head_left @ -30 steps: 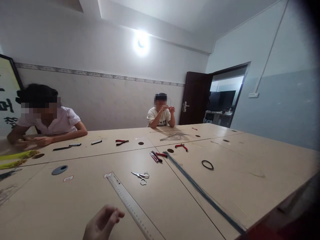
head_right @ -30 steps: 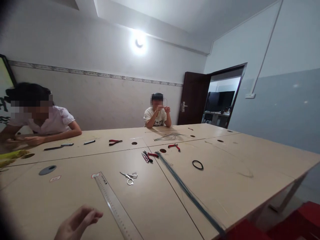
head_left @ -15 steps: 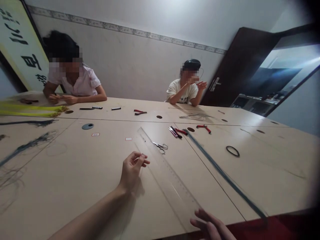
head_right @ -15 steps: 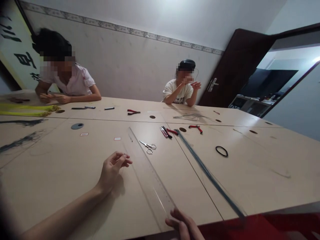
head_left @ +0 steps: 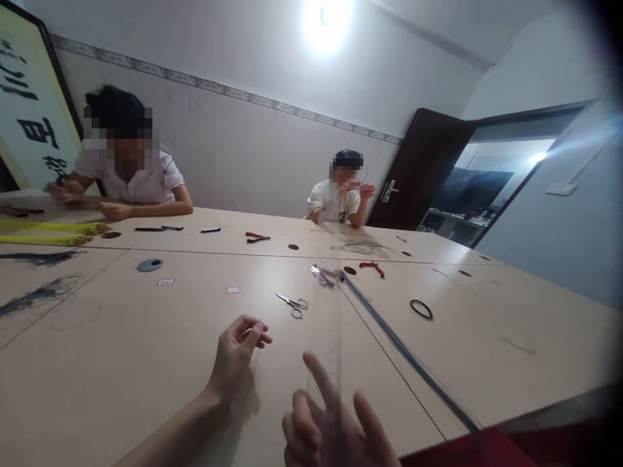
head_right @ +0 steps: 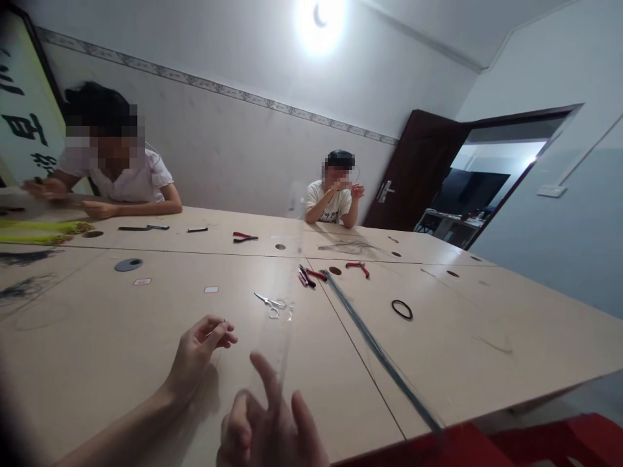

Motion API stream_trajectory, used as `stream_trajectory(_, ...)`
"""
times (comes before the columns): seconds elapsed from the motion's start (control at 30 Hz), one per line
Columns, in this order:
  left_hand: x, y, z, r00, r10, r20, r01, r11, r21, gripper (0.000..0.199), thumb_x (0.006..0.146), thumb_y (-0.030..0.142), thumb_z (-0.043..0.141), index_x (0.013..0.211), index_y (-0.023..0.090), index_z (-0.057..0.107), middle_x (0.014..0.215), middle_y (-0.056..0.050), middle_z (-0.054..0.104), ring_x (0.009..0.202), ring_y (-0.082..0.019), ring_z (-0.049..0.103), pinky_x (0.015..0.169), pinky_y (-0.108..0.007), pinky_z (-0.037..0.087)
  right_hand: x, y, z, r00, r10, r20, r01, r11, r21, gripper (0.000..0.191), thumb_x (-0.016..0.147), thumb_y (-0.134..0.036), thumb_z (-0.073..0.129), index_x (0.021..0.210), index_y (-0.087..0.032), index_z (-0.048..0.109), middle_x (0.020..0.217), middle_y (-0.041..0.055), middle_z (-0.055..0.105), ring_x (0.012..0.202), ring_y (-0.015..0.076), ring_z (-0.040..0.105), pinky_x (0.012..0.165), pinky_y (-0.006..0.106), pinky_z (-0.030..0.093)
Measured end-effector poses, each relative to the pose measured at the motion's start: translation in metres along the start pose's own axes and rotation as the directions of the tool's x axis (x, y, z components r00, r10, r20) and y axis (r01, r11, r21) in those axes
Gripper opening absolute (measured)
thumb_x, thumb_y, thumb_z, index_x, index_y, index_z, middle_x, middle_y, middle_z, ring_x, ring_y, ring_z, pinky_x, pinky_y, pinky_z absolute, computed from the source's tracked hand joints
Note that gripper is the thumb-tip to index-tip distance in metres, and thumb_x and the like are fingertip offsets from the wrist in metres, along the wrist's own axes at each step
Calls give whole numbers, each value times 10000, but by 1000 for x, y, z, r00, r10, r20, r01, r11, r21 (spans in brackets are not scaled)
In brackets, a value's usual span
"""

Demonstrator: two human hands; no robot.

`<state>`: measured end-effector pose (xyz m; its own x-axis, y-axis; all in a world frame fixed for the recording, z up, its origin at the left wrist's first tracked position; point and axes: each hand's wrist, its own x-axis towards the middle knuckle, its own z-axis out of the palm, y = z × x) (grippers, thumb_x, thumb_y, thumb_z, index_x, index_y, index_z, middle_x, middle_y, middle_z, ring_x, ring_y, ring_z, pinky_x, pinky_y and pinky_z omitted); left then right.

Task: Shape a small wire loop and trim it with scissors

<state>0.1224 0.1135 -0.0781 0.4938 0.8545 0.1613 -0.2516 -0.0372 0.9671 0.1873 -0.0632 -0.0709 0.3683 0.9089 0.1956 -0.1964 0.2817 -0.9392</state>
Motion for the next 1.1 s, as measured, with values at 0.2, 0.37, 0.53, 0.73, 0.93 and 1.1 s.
stream_trajectory(0.2, 1, -1, -1, 999, 15, 33, -17, 998, 67, 200, 897, 264, 625, 746, 134, 605, 731, 18, 638, 639, -128, 623, 639, -301, 535, 25, -51, 8, 943, -191, -272, 267, 922, 280, 377, 821, -506, 626, 1149, -321, 632, 691, -12, 451, 587, 143, 483, 542, 281, 476)
stream_trajectory(0.37, -3, 1, 1, 996, 15, 85, -23, 995, 93, 217, 887, 273, 634, 719, 139, 599, 698, 27, 624, 614, -124, 605, 645, -304, 521, 34, -72, 10, 815, -381, -436, 493, 852, 177, 188, 769, -363, 779, 845, -292, 622, 758, -52, 592, 687, 95, 622, 635, 240, 551)
stream_trajectory(0.53, -4, 6, 1, 996, 11, 85, -21, 993, 116, 217, 819, 322, 665, 688, 156, 614, 615, 34, 599, 590, -135, 585, 633, -301, 490, 38, -77, 25, 651, -504, -567, 602, 798, -17, 166, 849, -293, 716, 842, -247, 557, 792, -68, 715, 707, 127, 733, 630, 246, 609)
stream_trajectory(0.73, -3, 13, 2, 996, -23, 86, 9, 987, 162, 244, 717, 417, 682, 664, 179, 663, 548, 16, 602, 580, -165, 584, 631, -299, 465, 32, -77, 34, 594, -497, -632, 573, 814, -101, 215, 831, -280, 714, 828, -223, 507, 753, -76, 719, 663, 182, 741, 510, 222, 610)
stream_trajectory(0.93, -8, 18, 1, 992, -34, 123, 12, 985, 173, 234, 757, 398, 669, 695, 172, 675, 513, 32, 603, 556, -138, 569, 690, -293, 449, 32, -61, 29, 639, -430, -637, 489, 867, -94, 227, 841, -274, 701, 835, -217, 482, 757, -66, 700, 675, 178, 742, 524, 233, 616)
stream_trajectory(1.1, -17, 23, 3, 975, -34, 221, 9, 994, 111, 217, 806, 365, 644, 711, 170, 637, 681, 12, 677, 521, -103, 583, 641, -272, 477, 41, -33, 17, 710, -355, -608, 422, 906, -37, 304, 869, -283, 646, 1059, -293, 409, 822, -59, 698, 760, 185, 740, 560, 268, 621)
